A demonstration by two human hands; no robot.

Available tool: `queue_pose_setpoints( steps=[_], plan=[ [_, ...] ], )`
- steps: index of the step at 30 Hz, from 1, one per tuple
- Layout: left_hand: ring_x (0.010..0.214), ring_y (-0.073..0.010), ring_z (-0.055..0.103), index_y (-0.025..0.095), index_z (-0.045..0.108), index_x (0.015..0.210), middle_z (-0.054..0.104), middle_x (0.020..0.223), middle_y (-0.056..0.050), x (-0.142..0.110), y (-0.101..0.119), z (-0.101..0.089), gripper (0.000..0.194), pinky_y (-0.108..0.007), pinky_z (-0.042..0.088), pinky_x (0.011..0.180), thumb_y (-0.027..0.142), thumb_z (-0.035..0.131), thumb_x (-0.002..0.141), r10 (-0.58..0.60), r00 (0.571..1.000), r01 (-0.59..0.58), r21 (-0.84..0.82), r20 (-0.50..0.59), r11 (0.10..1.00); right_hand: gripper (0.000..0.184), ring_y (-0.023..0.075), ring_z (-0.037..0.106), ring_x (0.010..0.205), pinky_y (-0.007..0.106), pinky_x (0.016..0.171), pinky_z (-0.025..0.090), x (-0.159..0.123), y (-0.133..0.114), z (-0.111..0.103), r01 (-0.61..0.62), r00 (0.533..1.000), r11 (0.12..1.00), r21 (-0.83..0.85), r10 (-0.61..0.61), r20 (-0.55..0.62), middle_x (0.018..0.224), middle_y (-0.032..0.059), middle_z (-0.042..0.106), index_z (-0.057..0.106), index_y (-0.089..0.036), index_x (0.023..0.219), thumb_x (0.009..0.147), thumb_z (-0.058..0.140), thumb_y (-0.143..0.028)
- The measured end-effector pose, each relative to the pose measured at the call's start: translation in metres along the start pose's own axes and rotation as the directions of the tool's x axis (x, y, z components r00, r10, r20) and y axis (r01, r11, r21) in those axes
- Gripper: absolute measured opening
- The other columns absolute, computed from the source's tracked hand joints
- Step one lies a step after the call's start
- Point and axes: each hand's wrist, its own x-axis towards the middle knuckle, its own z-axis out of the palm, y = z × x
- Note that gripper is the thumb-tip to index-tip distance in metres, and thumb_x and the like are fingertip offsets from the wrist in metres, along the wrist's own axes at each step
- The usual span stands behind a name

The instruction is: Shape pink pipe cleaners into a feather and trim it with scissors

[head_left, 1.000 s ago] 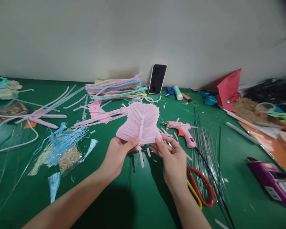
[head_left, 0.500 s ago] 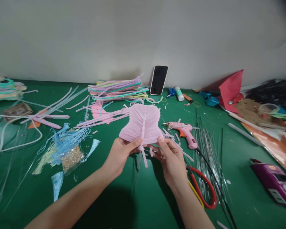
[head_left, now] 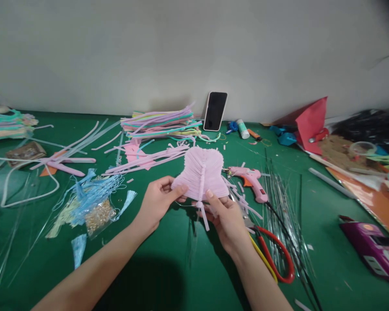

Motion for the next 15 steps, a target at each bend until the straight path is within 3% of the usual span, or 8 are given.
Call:
queue_pose_setpoints(
  steps=[5,8,15],
  plan=[
    [0.059,-0.0121,0.062,0.014,0.067,0.071,0.067,0.067,-0.001,0.0008,-0.0009,-0.0008,0.028,-0.023,0.053,0.063,0.037,0.082,0.066,0.051,0.997,-0.053,-0.031,-0.066,0.998,0.034,0.0160,0.070,0.064,0.022,0.055,0.056,-0.0060,-0.0011,-0.0008,-0.074,0.992,0.992,-0.101,0.083,0.094,0.077,0.0061,0.074,0.072,-0.015,0.077,0.062,0.084,-0.043],
    [0.060,-0.0104,0.060,0.015,0.065,0.069,0.064,0.065,0.002,0.0022,-0.0005,-0.0024,0.026,-0.022,0.052,0.062,0.033,0.083,0.065,0.074,0.991,-0.085,-0.099,-0.109,0.991,0.032,0.0129,0.068,0.062,0.019,0.053,0.054,-0.0090,-0.0027,-0.0011,-0.079,0.986,0.988,-0.130,0.097,0.133,0.069,0.0028,0.072,0.071,-0.015,0.076,0.061,0.085,-0.040],
    [0.061,-0.0089,0.059,0.014,0.065,0.072,0.062,0.068,0.002,0.0016,0.0026,-0.0033,0.023,-0.019,0.052,0.061,0.030,0.082,0.069,0.109,0.984,-0.126,-0.125,-0.138,0.984,0.030,0.0083,0.061,0.055,0.019,0.054,0.050,-0.0072,-0.0027,-0.0042,0.016,0.990,0.982,-0.188,0.011,0.140,0.065,0.0003,0.069,0.070,-0.015,0.079,0.063,0.084,-0.037]
  ],
)
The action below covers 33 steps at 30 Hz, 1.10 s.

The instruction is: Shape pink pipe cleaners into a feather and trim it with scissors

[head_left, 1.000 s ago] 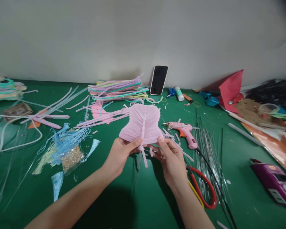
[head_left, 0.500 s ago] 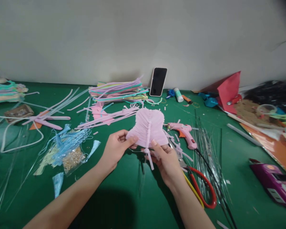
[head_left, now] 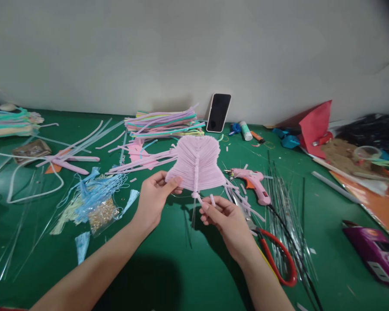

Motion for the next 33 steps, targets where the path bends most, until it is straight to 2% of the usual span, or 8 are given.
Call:
queue_pose_setpoints(
  steps=[5,10,13,15,18,26,30,33],
  plan=[
    [0.061,-0.0093,0.060,0.014,0.066,0.073,0.064,0.069,0.001,0.002,0.001,-0.003,0.022,-0.021,0.053,0.062,0.030,0.082,0.069,0.011,1.000,-0.012,-0.019,-0.009,1.000,0.035,0.0091,0.058,0.061,0.020,0.055,0.047,0.004,0.005,-0.006,0.067,0.994,0.998,-0.018,-0.068,-0.085,0.071,-0.0016,0.066,0.070,-0.019,0.091,0.064,0.083,-0.037],
    [0.061,-0.0102,0.061,0.013,0.067,0.071,0.064,0.065,0.001,0.006,0.000,-0.006,0.024,-0.021,0.052,0.060,0.031,0.083,0.067,0.008,1.000,-0.009,-0.015,-0.022,1.000,0.042,0.0103,0.056,0.077,0.021,0.068,0.046,0.009,0.009,-0.009,0.231,0.935,0.966,-0.113,-0.253,-0.248,0.088,-0.0022,0.064,0.070,-0.025,0.103,0.064,0.082,-0.036],
    [0.060,-0.0102,0.061,0.013,0.067,0.072,0.065,0.067,0.000,0.007,-0.002,-0.006,0.026,-0.021,0.053,0.061,0.033,0.083,0.067,-0.022,0.999,0.022,0.008,0.030,1.000,0.035,0.0151,0.059,0.092,0.025,0.074,0.047,0.010,0.008,-0.007,0.223,0.955,0.975,-0.021,-0.222,-0.194,0.103,0.0016,0.068,0.071,-0.026,0.101,0.071,0.077,-0.043],
    [0.060,-0.0102,0.062,0.012,0.068,0.074,0.066,0.069,-0.001,0.005,-0.004,-0.004,0.027,-0.021,0.053,0.061,0.034,0.082,0.068,-0.047,0.996,0.045,0.023,0.070,0.999,0.028,0.0145,0.060,0.084,0.026,0.073,0.046,0.009,0.006,-0.006,0.217,0.965,0.976,0.009,-0.213,-0.152,0.092,0.0016,0.070,0.072,-0.023,0.090,0.073,0.075,-0.045],
    [0.061,-0.0099,0.061,0.013,0.068,0.075,0.066,0.069,-0.001,0.003,-0.006,-0.003,0.027,-0.021,0.053,0.062,0.035,0.082,0.069,-0.057,0.996,0.056,0.011,0.076,0.998,0.023,0.0126,0.059,0.073,0.025,0.070,0.046,0.007,0.006,-0.006,0.229,0.961,0.972,-0.057,-0.235,-0.146,0.075,-0.0005,0.069,0.071,-0.022,0.079,0.070,0.079,-0.041],
    [0.061,-0.0084,0.060,0.014,0.067,0.073,0.065,0.068,0.002,0.009,-0.003,-0.009,0.026,-0.019,0.053,0.061,0.032,0.084,0.065,-0.035,0.999,0.034,-0.090,-0.005,0.995,0.030,0.0154,0.064,0.074,0.030,0.072,0.051,0.008,0.010,-0.009,0.215,0.969,0.954,-0.207,-0.235,-0.077,0.076,0.0010,0.071,0.072,-0.022,0.088,0.064,0.083,-0.036],
    [0.062,-0.0083,0.061,0.013,0.068,0.074,0.066,0.069,0.001,0.010,-0.004,-0.012,0.026,-0.018,0.054,0.063,0.032,0.084,0.065,-0.045,0.998,0.047,-0.069,0.034,0.996,0.051,0.0182,0.065,0.098,0.031,0.084,0.052,0.009,0.009,-0.006,0.267,0.960,0.961,-0.070,-0.272,-0.068,0.105,0.0030,0.072,0.067,-0.027,0.109,0.062,0.085,-0.030],
    [0.066,-0.0109,0.064,0.012,0.070,0.080,0.070,0.075,-0.003,0.006,-0.005,-0.010,0.030,-0.022,0.055,0.068,0.034,0.084,0.066,-0.189,0.956,0.191,0.016,0.224,0.982,0.038,0.0171,0.067,0.092,0.030,0.082,0.053,0.008,0.005,-0.002,0.215,0.975,0.965,0.149,-0.203,-0.088,0.106,0.0029,0.073,0.069,-0.025,0.103,0.069,0.081,-0.036]
  ],
)
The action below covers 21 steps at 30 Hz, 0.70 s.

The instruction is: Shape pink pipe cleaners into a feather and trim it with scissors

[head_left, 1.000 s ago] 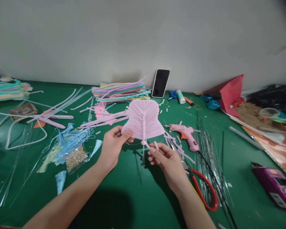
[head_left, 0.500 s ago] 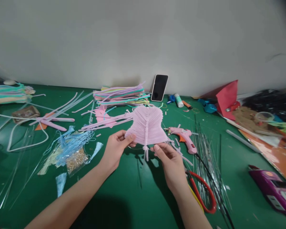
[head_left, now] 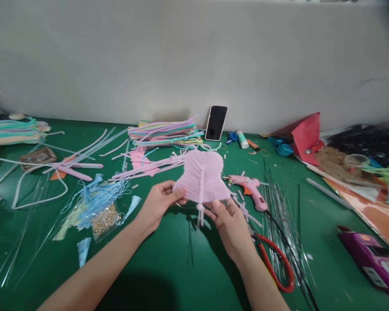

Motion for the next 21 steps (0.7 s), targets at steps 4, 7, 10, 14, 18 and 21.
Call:
queue_pose_setpoints(
  steps=[4,7,10,14,18,21],
  plan=[
    [0.079,-0.0173,0.068,0.011,0.072,0.091,0.073,0.086,-0.009,-0.004,0.001,0.004,0.038,-0.029,0.057,0.077,0.044,0.077,0.073,-0.147,0.969,0.133,0.081,0.198,0.988,0.026,0.0153,0.067,0.068,0.027,0.066,0.055,-0.002,-0.007,0.001,-0.072,0.994,0.994,0.080,0.078,-0.076,0.083,0.0026,0.075,0.074,-0.020,0.085,0.067,0.082,-0.037],
    [0.079,-0.0163,0.067,0.012,0.072,0.089,0.073,0.085,-0.007,-0.004,0.004,0.004,0.035,-0.028,0.056,0.077,0.043,0.077,0.073,-0.114,0.986,0.106,0.065,0.125,0.992,0.029,0.0183,0.069,0.073,0.031,0.073,0.056,-0.003,-0.009,0.000,-0.104,0.994,0.993,0.048,0.104,-0.013,0.086,0.0036,0.076,0.075,-0.019,0.088,0.065,0.083,-0.034],
    [0.068,-0.0128,0.065,0.013,0.071,0.077,0.071,0.074,-0.004,-0.004,0.008,0.001,0.029,-0.023,0.055,0.068,0.038,0.082,0.068,-0.135,0.989,0.129,0.081,0.068,0.988,0.033,0.0214,0.070,0.082,0.034,0.080,0.055,-0.002,-0.008,0.000,-0.140,0.990,0.990,0.013,0.139,0.027,0.090,0.0047,0.077,0.075,-0.019,0.093,0.065,0.083,-0.035],
    [0.062,-0.0111,0.063,0.013,0.070,0.070,0.069,0.067,-0.002,-0.004,0.014,-0.003,0.028,-0.021,0.053,0.063,0.034,0.085,0.062,-0.222,0.969,0.206,0.143,0.108,0.968,0.031,0.0230,0.071,0.083,0.035,0.078,0.055,0.001,-0.008,-0.001,-0.113,0.990,0.992,0.064,0.118,-0.082,0.086,0.0047,0.077,0.075,-0.020,0.088,0.065,0.083,-0.039],
    [0.062,-0.0102,0.062,0.014,0.072,0.075,0.069,0.068,-0.001,-0.004,0.019,-0.003,0.028,-0.019,0.048,0.058,0.028,0.088,0.056,-0.296,0.947,0.262,0.232,0.127,0.937,0.032,0.0231,0.071,0.073,0.036,0.071,0.056,0.000,-0.008,-0.002,-0.133,0.989,0.991,0.001,0.132,-0.063,0.080,0.0049,0.077,0.076,-0.019,0.086,0.062,0.085,-0.038],
    [0.066,-0.0135,0.065,0.013,0.073,0.079,0.072,0.071,-0.003,-0.005,0.018,-0.001,0.033,-0.021,0.049,0.061,0.026,0.089,0.053,-0.307,0.943,0.277,0.202,0.130,0.939,0.035,0.0223,0.071,0.068,0.034,0.067,0.055,-0.003,-0.005,0.000,-0.170,0.985,0.983,-0.063,0.172,0.025,0.077,0.0055,0.077,0.076,-0.018,0.089,0.063,0.084,-0.040]
  ],
)
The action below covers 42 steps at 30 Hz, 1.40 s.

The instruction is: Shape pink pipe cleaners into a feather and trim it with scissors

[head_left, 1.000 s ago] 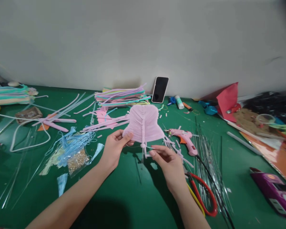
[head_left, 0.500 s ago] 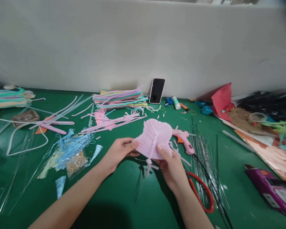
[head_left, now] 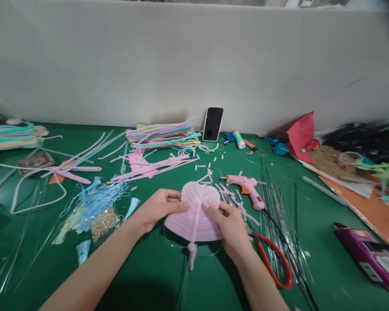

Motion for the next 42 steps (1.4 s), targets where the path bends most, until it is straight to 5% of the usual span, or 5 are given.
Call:
queue_pose_setpoints(
  steps=[21,26,30,35,42],
  plan=[
    [0.062,-0.0157,0.065,0.013,0.074,0.077,0.073,0.072,-0.006,0.005,-0.006,0.000,0.027,-0.025,0.050,0.057,0.033,0.084,0.062,0.035,0.988,-0.044,-0.053,-0.151,0.998,0.035,0.0096,0.049,0.053,0.022,0.052,0.036,0.003,0.008,-0.001,-0.039,0.997,0.988,-0.148,0.048,0.061,0.058,-0.0031,0.061,0.066,-0.017,0.067,0.069,0.077,-0.050],
    [0.072,-0.0175,0.067,0.013,0.075,0.083,0.075,0.082,-0.008,0.002,-0.001,-0.006,0.028,-0.025,0.051,0.065,0.030,0.084,0.061,0.013,1.000,-0.012,0.045,-0.026,0.999,0.038,0.0073,0.037,0.047,0.023,0.047,0.025,0.005,0.009,-0.004,0.057,0.997,0.986,-0.154,-0.064,-0.042,0.050,-0.0058,0.052,0.062,-0.017,0.061,0.063,0.080,-0.051],
    [0.073,-0.0175,0.066,0.014,0.075,0.081,0.074,0.081,-0.006,0.000,0.000,-0.007,0.028,-0.025,0.051,0.067,0.025,0.086,0.056,-0.046,0.995,0.031,0.172,0.086,0.985,0.036,0.0081,0.043,0.048,0.021,0.047,0.031,0.004,0.007,-0.003,0.055,0.995,0.989,-0.139,-0.065,-0.070,0.054,-0.0041,0.058,0.064,-0.017,0.064,0.063,0.081,-0.049],
    [0.069,-0.0170,0.065,0.014,0.074,0.075,0.074,0.078,-0.005,0.001,-0.004,0.000,0.024,-0.027,0.051,0.067,0.027,0.084,0.058,0.035,0.999,-0.038,0.127,0.026,0.991,0.040,0.0180,0.064,0.067,0.029,0.063,0.050,0.000,0.002,0.001,-0.058,0.994,0.991,-0.121,0.069,0.081,0.078,0.0042,0.073,0.074,-0.017,0.087,0.062,0.082,-0.048],
    [0.067,-0.0161,0.063,0.014,0.073,0.074,0.072,0.075,-0.004,0.001,-0.004,0.004,0.029,-0.025,0.049,0.064,0.025,0.087,0.051,0.011,1.000,-0.011,0.089,-0.001,0.996,0.038,0.0195,0.066,0.068,0.033,0.069,0.052,0.001,0.004,-0.001,-0.049,0.996,0.988,-0.149,0.060,0.069,0.079,0.0050,0.075,0.077,-0.017,0.084,0.060,0.084,-0.045]
  ],
)
